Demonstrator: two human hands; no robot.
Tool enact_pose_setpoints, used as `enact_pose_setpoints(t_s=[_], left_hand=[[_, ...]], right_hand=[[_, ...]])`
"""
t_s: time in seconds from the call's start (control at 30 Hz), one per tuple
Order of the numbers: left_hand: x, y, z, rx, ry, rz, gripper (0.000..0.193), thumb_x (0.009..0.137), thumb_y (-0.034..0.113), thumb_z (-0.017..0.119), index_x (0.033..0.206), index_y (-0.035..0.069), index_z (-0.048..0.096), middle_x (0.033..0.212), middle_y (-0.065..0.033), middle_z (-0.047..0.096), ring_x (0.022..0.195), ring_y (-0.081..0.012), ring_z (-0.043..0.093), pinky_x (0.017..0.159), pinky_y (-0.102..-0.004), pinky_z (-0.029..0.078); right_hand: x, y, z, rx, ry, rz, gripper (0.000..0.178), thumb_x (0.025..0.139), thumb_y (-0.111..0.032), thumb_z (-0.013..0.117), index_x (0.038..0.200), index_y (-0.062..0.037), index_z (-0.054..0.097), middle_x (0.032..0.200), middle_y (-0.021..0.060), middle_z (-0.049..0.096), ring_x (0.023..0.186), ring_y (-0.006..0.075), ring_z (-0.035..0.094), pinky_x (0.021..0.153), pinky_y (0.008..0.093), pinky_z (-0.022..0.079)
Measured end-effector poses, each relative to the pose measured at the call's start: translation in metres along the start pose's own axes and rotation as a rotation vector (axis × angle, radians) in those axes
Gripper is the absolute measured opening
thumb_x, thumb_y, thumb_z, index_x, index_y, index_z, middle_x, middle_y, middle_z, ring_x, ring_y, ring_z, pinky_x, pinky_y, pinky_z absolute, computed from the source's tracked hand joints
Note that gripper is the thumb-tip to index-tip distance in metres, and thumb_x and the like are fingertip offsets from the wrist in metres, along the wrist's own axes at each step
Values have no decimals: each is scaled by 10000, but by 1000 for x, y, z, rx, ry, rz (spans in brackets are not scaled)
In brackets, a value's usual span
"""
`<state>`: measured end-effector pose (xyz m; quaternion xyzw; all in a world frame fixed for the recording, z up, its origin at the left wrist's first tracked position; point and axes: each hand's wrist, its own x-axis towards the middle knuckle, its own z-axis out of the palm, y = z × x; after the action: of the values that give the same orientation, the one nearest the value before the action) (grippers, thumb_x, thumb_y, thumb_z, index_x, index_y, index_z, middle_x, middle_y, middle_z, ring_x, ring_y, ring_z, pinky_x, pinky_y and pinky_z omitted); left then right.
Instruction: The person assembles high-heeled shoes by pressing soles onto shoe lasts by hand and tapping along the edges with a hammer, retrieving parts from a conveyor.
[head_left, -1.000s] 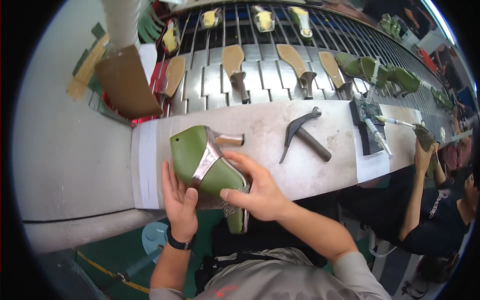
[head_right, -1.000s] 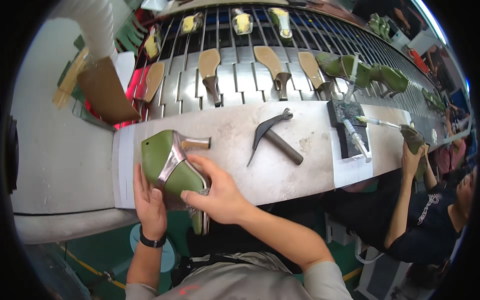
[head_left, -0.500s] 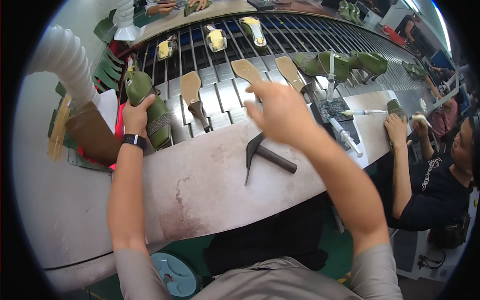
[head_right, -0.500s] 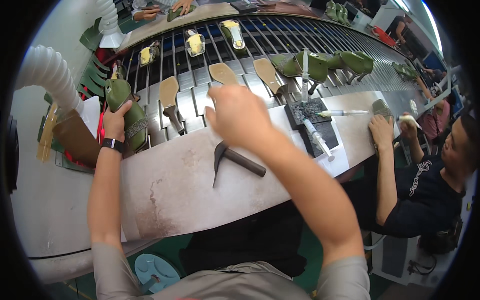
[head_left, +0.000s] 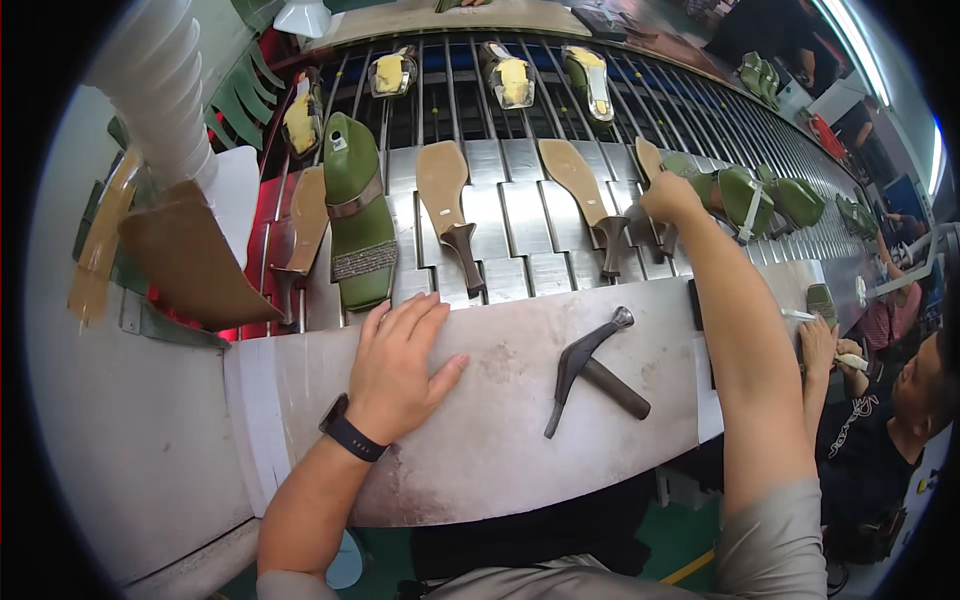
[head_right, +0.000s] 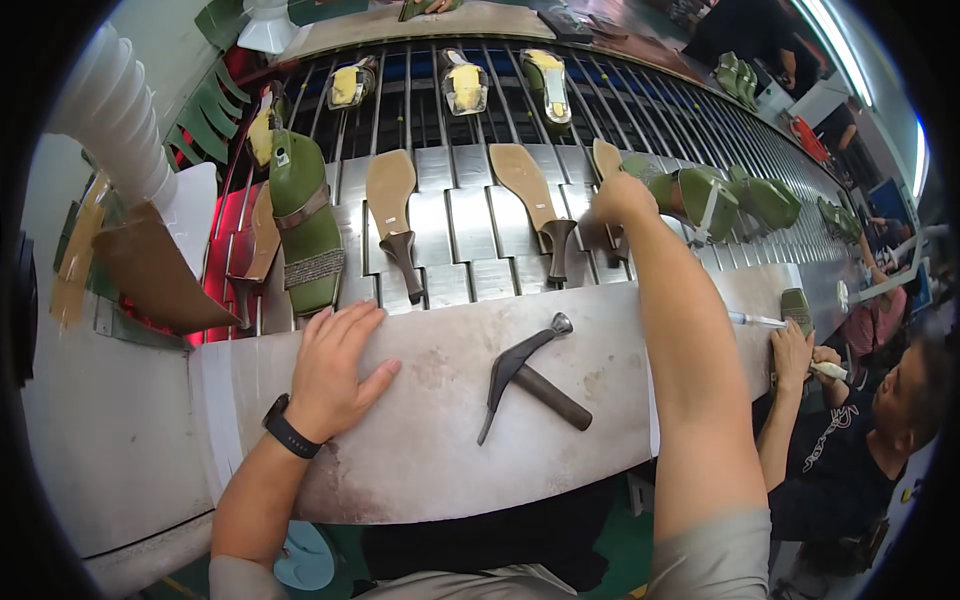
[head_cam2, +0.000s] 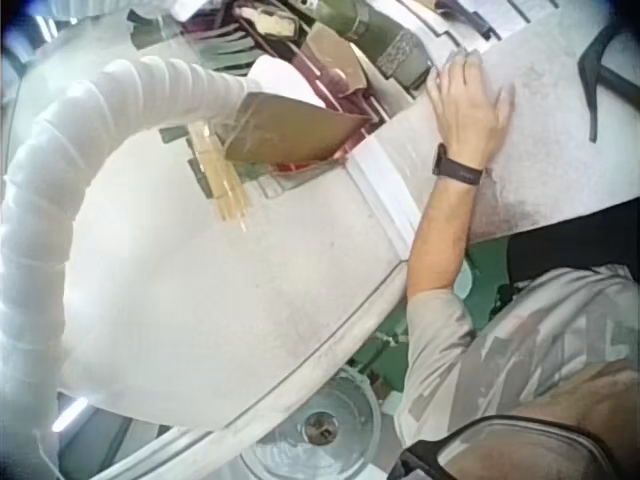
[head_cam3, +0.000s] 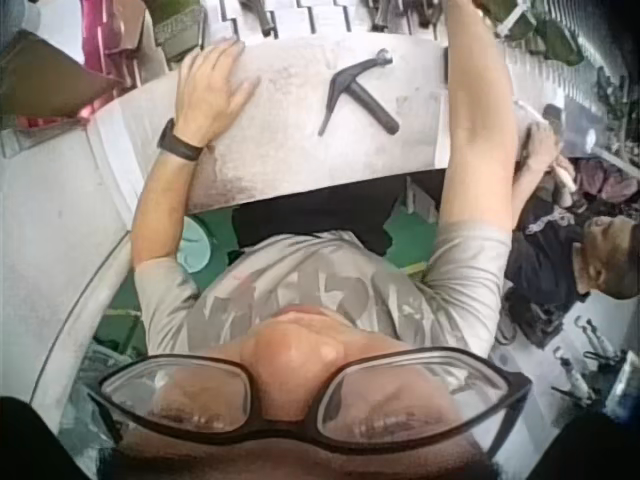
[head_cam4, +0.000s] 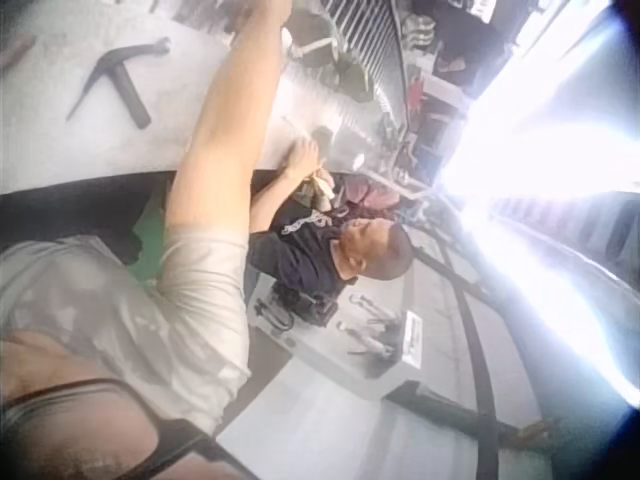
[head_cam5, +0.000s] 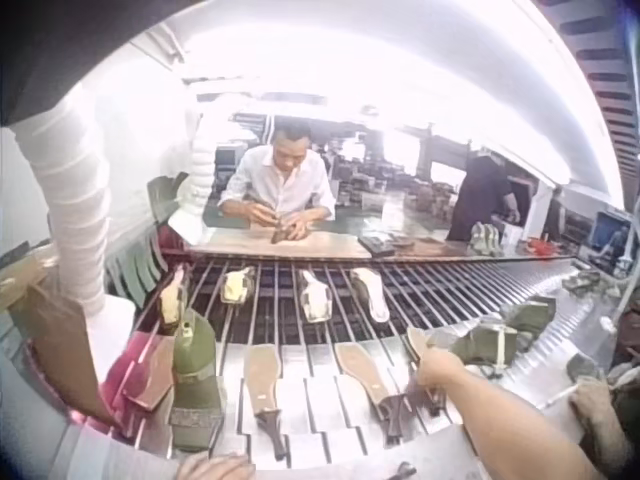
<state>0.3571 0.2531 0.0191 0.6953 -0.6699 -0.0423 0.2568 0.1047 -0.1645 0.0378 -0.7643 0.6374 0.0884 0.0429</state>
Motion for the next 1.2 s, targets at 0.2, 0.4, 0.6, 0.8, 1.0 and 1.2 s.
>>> enact_pose_setpoints(t_s=[0.2, 0.4, 0.6, 0.8, 1.0, 1.2], left_hand=[[4, -4, -9, -72, -66, -26, 632, 846, 270, 823, 1377, 3, 608, 1384, -184, 648, 1316, -373, 578, 1170, -535, 359], [12, -2, -12, -47, -103, -86, 649, 820, 328, 838, 1340, 1, 630, 1338, -140, 660, 1254, -322, 593, 1157, -538, 365], [20, -2, -14, -14, -129, -97, 638, 791, 339, 853, 1299, 6, 657, 1278, -128, 672, 1181, -302, 621, 1096, -519, 406], [18, -2, -16, -28, -97, -92, 656, 737, 332, 875, 1261, -5, 668, 1239, -148, 691, 1143, -328, 638, 1064, -527, 430], [7, -5, -15, -41, -20, -39, 609, 817, 327, 838, 1298, 4, 653, 1251, -128, 684, 1157, -307, 631, 1071, -494, 422], [-3, 2, -17, -406, 132, -43, 645, 869, 204, 835, 1400, -43, 563, 1328, -200, 665, 1247, -362, 630, 1105, -474, 458]], right_hand=[[44, -30, -45, 1022, 204, 60, 453, 836, -267, 705, 1069, 122, 695, 858, 149, 692, 735, 289, 641, 739, 416, 527], [114, -60, -54, 309, 448, -308, 651, 878, -448, 746, 1277, 61, 671, 1228, 312, 716, 1166, 427, 699, 1019, 475, 550], [164, -116, -20, -48, 164, -246, 1050, 897, -561, 753, 1507, 190, 347, 1347, 327, 659, 1245, 426, 682, 1044, 496, 550], [162, -132, -30, 6, 337, -83, 759, 887, -492, 816, 1383, 40, 599, 1262, 163, 754, 1141, 311, 751, 948, 439, 598], [69, -123, -99, -129, 340, -171, 476, 864, -425, 834, 1179, -72, 778, 1205, 130, 780, 1128, 301, 749, 920, 429, 604], [-131, -117, -177, -106, 307, -390, 485, 866, -459, 818, 1146, -65, 786, 1091, 173, 794, 1037, 327, 766, 873, 446, 601]])
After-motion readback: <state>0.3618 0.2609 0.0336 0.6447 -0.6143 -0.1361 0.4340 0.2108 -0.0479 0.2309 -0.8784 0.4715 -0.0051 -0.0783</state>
